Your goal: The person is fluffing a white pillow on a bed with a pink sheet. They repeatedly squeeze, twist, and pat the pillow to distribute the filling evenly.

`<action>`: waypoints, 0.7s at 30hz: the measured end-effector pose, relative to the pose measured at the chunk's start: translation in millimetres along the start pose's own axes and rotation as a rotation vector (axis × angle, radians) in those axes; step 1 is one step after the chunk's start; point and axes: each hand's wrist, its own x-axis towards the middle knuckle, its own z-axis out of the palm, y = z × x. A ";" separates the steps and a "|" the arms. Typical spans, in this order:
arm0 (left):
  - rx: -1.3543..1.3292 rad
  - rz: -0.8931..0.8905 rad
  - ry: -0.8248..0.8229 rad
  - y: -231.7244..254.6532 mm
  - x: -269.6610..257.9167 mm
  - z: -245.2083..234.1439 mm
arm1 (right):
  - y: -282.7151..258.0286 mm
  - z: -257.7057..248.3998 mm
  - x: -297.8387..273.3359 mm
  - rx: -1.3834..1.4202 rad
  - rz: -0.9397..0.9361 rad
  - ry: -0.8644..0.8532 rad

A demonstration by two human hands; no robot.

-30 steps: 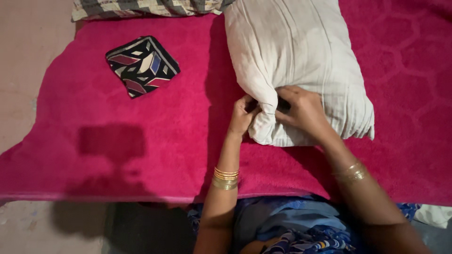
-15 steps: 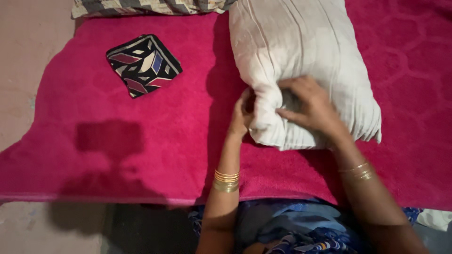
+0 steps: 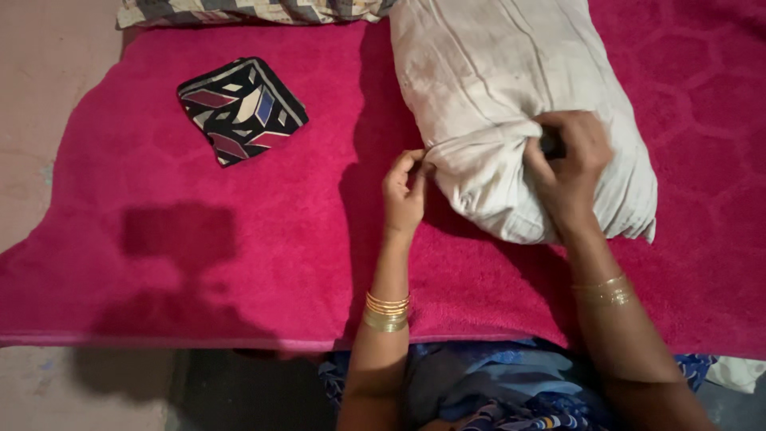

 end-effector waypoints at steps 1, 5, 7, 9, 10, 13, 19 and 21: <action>-0.155 -0.074 -0.025 -3.7 -3.3 5.6 | -2.6 2.6 0.0 0.136 0.046 -0.120; -0.289 -0.139 -0.107 -32.1 -3.6 22.9 | -17.8 21.1 -8.5 0.221 -0.121 -0.217; -0.145 -0.120 -0.175 -35.6 -2.4 14.5 | -13.7 24.5 -10.1 0.127 -0.120 -0.211; -0.091 -0.050 -0.211 -29.1 -5.8 12.7 | -2.5 28.0 -7.6 0.010 -0.096 -0.151; -0.066 -0.016 -0.230 -23.7 -8.2 12.8 | 8.3 27.2 -0.2 -0.059 -0.072 -0.095; -0.182 0.035 -0.405 -8.3 -10.2 9.5 | 20.7 20.0 9.1 -0.007 0.048 0.074; -0.346 -0.202 -0.083 -29.7 -4.0 8.0 | -20.1 7.7 2.2 0.201 -0.385 -0.273; -0.249 -0.173 -0.156 -42.0 -0.3 6.9 | -30.7 13.8 -4.6 0.115 -0.249 -0.263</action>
